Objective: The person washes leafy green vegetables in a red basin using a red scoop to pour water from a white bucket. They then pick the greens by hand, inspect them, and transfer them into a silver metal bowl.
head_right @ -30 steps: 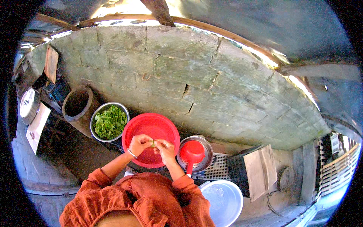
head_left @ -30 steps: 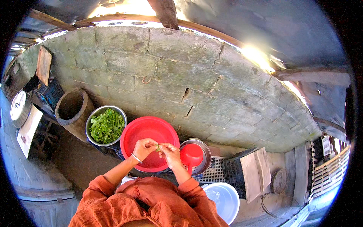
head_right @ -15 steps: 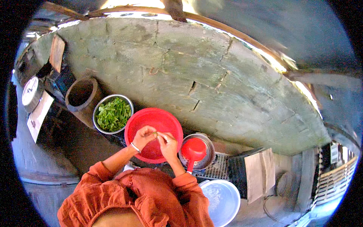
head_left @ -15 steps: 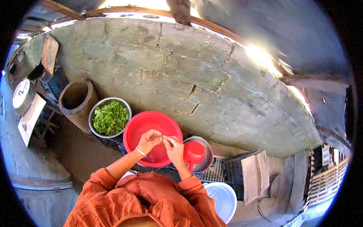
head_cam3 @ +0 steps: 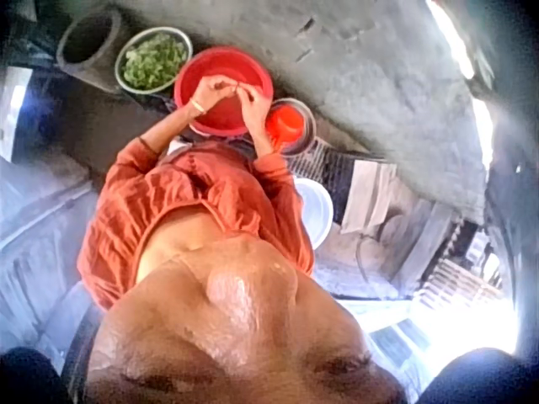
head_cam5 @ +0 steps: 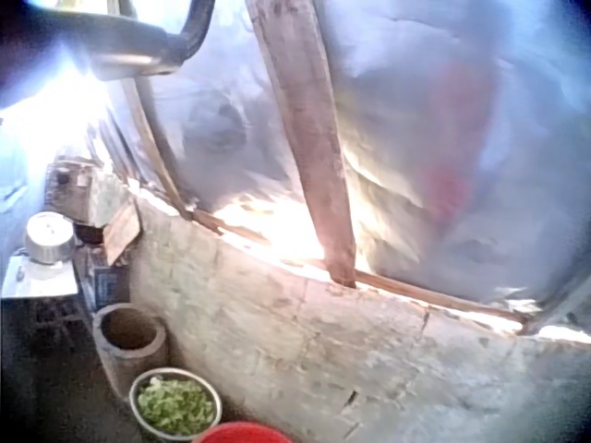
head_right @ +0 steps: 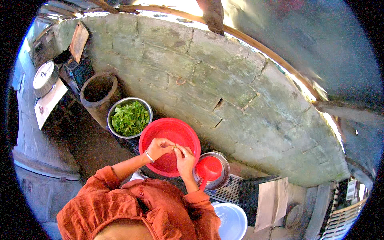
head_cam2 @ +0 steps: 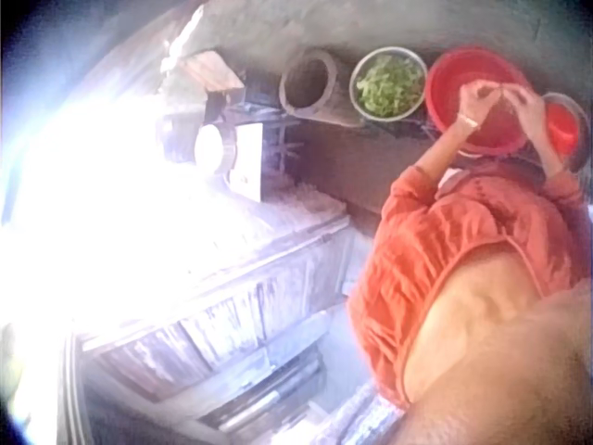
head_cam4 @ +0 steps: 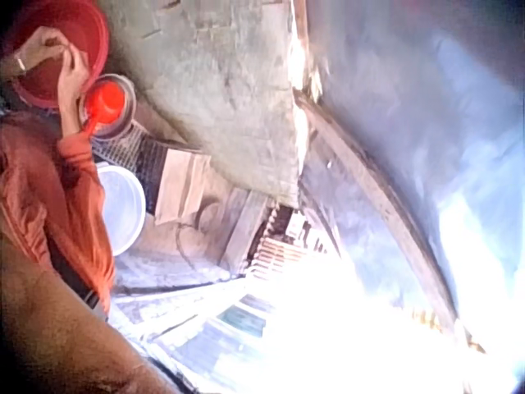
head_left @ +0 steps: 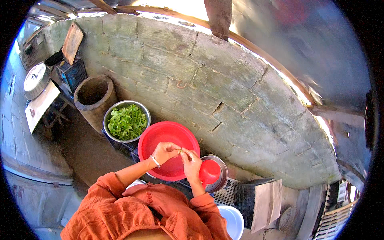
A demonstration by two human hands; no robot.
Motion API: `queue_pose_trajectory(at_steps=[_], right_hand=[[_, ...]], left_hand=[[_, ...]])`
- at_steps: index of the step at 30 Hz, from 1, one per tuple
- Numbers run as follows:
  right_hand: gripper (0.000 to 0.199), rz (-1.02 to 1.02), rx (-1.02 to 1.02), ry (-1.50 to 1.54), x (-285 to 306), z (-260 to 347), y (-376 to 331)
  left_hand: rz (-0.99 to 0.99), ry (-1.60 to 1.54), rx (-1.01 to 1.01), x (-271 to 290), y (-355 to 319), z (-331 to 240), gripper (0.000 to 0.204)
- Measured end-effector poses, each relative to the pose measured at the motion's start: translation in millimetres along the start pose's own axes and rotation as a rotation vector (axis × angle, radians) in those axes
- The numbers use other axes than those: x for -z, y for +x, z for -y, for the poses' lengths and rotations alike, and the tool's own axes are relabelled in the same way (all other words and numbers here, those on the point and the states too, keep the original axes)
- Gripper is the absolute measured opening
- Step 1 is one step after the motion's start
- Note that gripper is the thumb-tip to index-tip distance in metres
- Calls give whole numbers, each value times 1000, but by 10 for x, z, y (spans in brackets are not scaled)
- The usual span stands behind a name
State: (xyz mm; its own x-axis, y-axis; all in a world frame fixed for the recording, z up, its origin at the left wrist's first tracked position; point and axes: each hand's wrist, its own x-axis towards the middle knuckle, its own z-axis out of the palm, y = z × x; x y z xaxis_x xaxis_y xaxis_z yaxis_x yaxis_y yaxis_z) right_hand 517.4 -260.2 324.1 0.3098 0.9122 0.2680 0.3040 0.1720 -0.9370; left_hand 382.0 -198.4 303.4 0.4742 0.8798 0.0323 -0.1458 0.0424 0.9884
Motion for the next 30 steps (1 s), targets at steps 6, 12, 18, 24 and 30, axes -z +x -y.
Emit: queue_pose_trajectory(at_steps=[6,12,18,24,30], right_hand=[[30,40,498,-400,52,12,147],[29,176,628,-351,-8,139,450],[18,269,670,-389,-256,430,901],[5,59,841,-324,-675,1413,1953],[7,-171,911,-506,-1232,2297,3290]], left_hand=[[-9,-430,316,32,102,-60,12],[26,-528,292,186,141,-91,12],[-63,-520,238,450,261,-303,21],[-43,-503,301,1028,395,-404,32],[-66,-531,337,1679,382,-409,25]])
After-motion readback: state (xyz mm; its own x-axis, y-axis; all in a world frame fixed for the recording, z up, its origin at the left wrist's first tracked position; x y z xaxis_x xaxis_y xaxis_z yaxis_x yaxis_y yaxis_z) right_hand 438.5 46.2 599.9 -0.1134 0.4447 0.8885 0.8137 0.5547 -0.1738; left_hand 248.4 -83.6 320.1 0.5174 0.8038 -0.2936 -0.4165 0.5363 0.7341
